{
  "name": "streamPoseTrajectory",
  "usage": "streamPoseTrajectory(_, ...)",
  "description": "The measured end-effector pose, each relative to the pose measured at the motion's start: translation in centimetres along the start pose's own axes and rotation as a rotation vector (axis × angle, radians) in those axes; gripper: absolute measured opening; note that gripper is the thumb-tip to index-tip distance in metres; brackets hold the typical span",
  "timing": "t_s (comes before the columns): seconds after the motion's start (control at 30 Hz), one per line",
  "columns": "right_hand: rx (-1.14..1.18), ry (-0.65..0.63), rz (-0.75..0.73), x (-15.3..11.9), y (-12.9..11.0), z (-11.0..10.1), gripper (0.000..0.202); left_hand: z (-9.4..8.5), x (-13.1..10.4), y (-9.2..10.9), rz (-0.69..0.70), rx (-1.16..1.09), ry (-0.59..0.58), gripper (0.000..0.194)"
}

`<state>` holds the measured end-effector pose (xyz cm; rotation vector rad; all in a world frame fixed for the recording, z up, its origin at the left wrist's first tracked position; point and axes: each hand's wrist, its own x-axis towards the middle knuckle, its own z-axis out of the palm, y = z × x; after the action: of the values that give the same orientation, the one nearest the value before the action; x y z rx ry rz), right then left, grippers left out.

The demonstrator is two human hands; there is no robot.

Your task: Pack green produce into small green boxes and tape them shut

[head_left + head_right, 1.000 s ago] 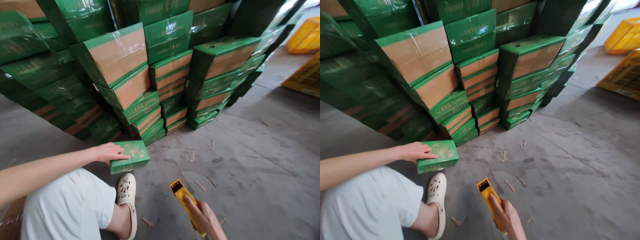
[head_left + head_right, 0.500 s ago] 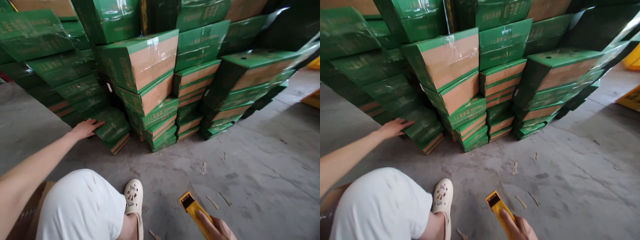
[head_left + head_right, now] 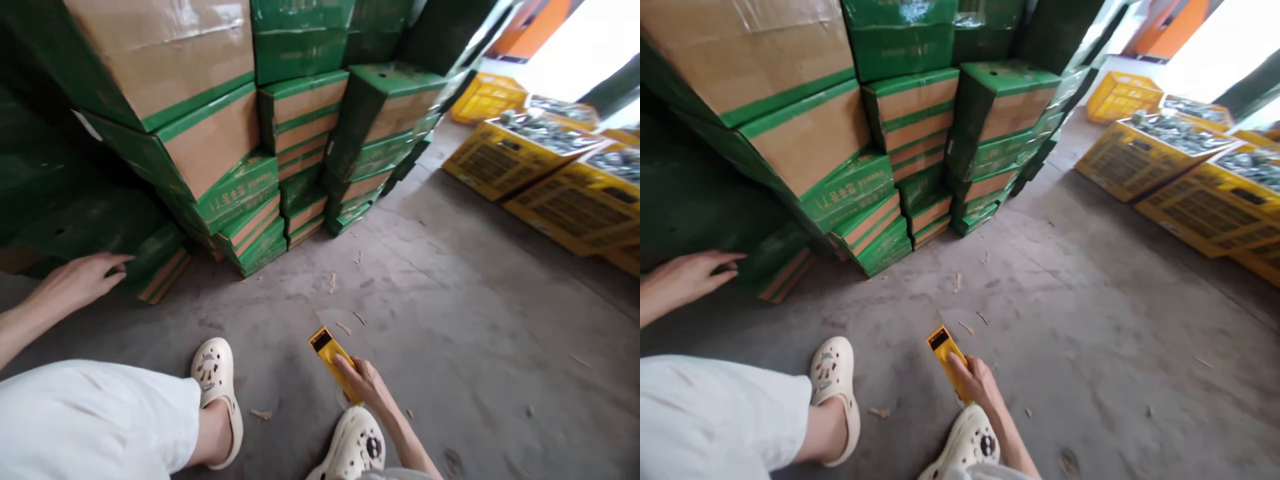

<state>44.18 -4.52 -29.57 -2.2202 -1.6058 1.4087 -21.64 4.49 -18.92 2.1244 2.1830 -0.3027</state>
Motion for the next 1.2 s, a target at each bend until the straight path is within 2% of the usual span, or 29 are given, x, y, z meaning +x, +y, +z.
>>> streamPoseTrajectory(0.07, -0.015, 0.032, 0.019, -1.1, 1.3, -0.7, 0.050, -0.7, 0.9, 3.9, 0.228, -0.068, -0.139, 0.051)
streamPoseTrajectory(0.13, -0.030, 0.081, 0.061, -2.3, 2.8, -1.4, 0.048, -2.0, 1.8, 8.5, 0.430, -0.080, -0.204, 0.043)
streamPoseTrajectory(0.3, -0.107, 0.192, 0.197, -4.9, 6.7, -1.9, 0.042, -6.8, 3.8, 21.6, 0.847, -0.166, -0.221, 0.030)
streamPoseTrajectory(0.4, -0.170, 0.245, 0.279, -6.2, 9.1, -1.6, 0.037, -8.7, 4.2, 30.4, 1.105, -0.294, -0.233, 0.026)
streamPoseTrajectory(0.5, -0.235, 0.267, 0.336, -7.3, 11.8, -0.7, 0.032, -8.4, 3.2, 38.4, 1.289, -0.339, -0.239, 0.032)
streamPoseTrajectory(0.57, -0.303, 0.275, 0.348, -7.7, 13.8, 0.1, 0.032, -7.1, 2.0, 41.9, 1.349, -0.314, -0.242, 0.038)
streamPoseTrajectory(0.6, -0.344, 0.278, 0.348, -7.7, 14.9, 0.5, 0.032, -6.3, 1.5, 42.9, 1.368, -0.297, -0.245, 0.041)
streamPoseTrajectory(0.67, -0.426, 0.296, 0.310, -7.4, 17.2, 1.2, 0.031, -4.7, 0.9, 43.6, 1.381, -0.267, -0.264, 0.044)
streamPoseTrajectory(0.77, -0.525, 0.382, 0.164, -6.0, 20.5, 2.2, 0.027, -2.6, 0.9, 42.9, 1.320, -0.235, -0.307, 0.044)
streamPoseTrajectory(0.9, -0.519, 0.494, 0.045, -4.1, 23.8, 4.6, 0.028, -1.3, 1.1, 42.7, 1.234, -0.168, -0.393, 0.047)
streamPoseTrajectory(1.03, -0.436, 0.579, 0.031, -3.6, 25.6, 7.0, 0.024, -0.9, 0.1, 44.0, 1.254, -0.105, -0.494, 0.049)
streamPoseTrajectory(1.2, -0.386, 0.632, 0.033, -4.5, 25.8, 7.6, 0.020, -0.3, -0.5, 44.9, 1.253, -0.100, -0.572, 0.046)
